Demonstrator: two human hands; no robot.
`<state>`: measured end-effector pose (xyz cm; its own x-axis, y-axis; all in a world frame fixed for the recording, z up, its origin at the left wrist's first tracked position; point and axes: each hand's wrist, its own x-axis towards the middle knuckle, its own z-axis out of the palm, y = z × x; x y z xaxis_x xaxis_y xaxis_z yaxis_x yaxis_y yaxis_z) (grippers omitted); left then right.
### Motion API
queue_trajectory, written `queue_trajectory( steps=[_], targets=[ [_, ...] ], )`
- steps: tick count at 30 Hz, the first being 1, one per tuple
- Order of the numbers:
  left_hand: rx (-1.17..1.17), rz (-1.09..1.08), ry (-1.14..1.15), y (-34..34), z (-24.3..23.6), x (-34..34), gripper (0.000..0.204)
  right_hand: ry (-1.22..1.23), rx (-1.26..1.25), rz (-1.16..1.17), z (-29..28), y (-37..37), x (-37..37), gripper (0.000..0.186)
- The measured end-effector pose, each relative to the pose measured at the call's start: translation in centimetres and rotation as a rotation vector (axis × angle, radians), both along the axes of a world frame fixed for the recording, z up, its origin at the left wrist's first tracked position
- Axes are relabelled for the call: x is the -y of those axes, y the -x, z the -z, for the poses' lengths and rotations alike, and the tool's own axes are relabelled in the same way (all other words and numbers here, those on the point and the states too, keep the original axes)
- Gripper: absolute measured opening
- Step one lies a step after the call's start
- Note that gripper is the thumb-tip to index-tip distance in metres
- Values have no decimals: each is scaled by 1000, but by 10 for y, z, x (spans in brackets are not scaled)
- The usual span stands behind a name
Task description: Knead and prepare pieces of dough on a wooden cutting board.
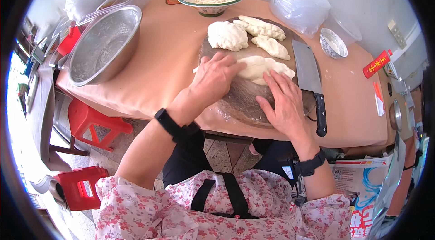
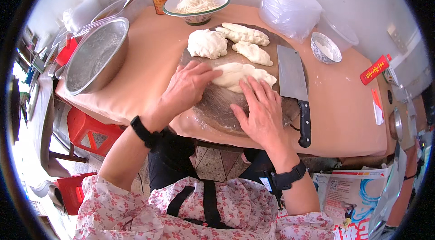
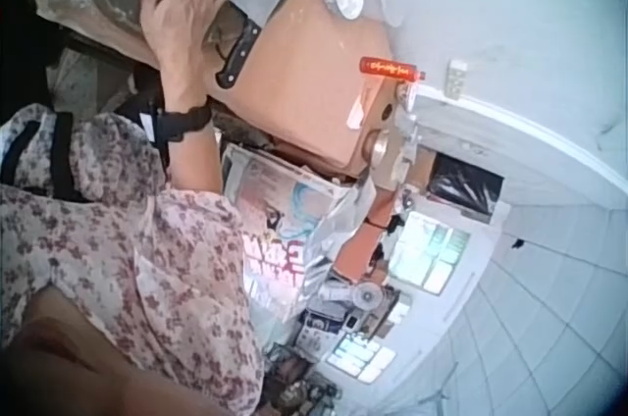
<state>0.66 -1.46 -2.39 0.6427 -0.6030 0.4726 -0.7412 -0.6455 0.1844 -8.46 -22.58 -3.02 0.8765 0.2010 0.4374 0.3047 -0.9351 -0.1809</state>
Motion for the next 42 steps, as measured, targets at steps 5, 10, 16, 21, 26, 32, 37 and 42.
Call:
queue_trajectory(
  steps=[5, 10, 16, 21, 26, 32, 37, 42],
  targets=[
    [-5, 31, 4, 25, -1, -19, 37, 26, 2, -14, -4, 28, -13, 56],
    [-30, 82, 23, 38, -2, -33, 36, 42, 93, -48, 7, 49, -17, 55],
    [-75, 152, 64, 49, -7, -49, 32, -8, 216, -199, 13, 54, -15, 37],
    [-312, 246, 80, 63, -38, -62, 31, -204, 201, -261, -16, 62, -21, 26],
    [-516, 268, 100, 47, -76, -54, 31, -598, -184, -149, -64, 56, -12, 24],
    [-246, 49, -74, 22, -25, -32, 44, -241, -60, 51, -26, 5, 6, 30],
    [75, -82, -167, 41, -12, -18, 57, 9, -60, -107, -7, 16, -1, 47],
    [-178, 97, 6, 30, 1, -17, 71, 19, -69, -113, -8, 14, -7, 49]
  ],
)
